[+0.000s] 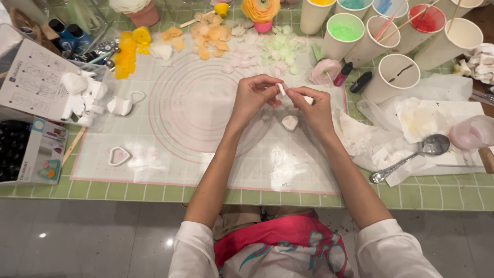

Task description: Shaping small pieces of white wax into petal forms.

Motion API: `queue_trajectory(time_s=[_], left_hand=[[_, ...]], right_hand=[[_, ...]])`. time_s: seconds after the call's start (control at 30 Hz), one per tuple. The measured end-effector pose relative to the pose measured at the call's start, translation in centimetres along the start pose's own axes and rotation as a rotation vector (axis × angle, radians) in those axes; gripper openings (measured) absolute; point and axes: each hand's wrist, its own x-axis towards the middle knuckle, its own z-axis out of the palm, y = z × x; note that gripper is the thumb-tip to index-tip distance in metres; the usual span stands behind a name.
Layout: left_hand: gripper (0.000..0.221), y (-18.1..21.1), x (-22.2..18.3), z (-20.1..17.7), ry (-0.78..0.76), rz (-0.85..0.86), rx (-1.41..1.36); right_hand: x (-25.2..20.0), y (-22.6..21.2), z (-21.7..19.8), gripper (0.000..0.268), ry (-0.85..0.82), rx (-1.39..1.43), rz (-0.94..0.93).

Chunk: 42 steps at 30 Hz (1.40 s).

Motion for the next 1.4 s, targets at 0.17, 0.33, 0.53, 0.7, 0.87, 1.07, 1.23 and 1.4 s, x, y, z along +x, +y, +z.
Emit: queue_trajectory(time_s=[0.17, 0.33, 0.53, 0.7, 0.87, 1.07, 1.23, 1.4], left_hand=[[0.016, -0.7, 0.0, 0.5, 0.095, 0.133, 0.019], [0.017, 1.3, -1.3, 1.3, 0.117, 0.131, 0.211], [0.016, 3.1, -2.0, 1.8, 0.059, 0.051, 0.518], [0.012, 3.7, -2.4, 0.5, -0.058, 0.094, 0.536], [0.018, 3.7, -2.5, -0.5, -0.440, -0.169, 0.792], [0.016, 0.9, -1.6, 0.0, -0.242, -0.185, 0.477], [0.012, -1.0, -0.7, 0.6, 0.051, -0.043, 0.260], [0.013, -0.3, -0.7, -0.6, 0.004, 0.067, 0.241]], right_hand=[[0.2, 1.0, -0.4, 0.020, 0.020, 0.245, 0.157], [0.3, 1.1, -0.9, 0.021, 0.060, 0.443, 0.296], [0.2, 1.0, -1.3, 0.020, 0.098, 0.440, 0.321], [0.2, 1.0, -2.1, 0.016, 0.161, 0.567, 0.386], [-0.1, 1.1, -1.7, 0.019, 0.101, 0.557, 0.331], [-0.5, 0.8, -0.9, 0.020, 0.013, 0.561, 0.342], [-0.4, 2.0, -0.7, 0.022, -0.070, 0.573, 0.320], [0.3, 0.9, -1.2, 0.039, -0.085, 1.012, 0.383]])
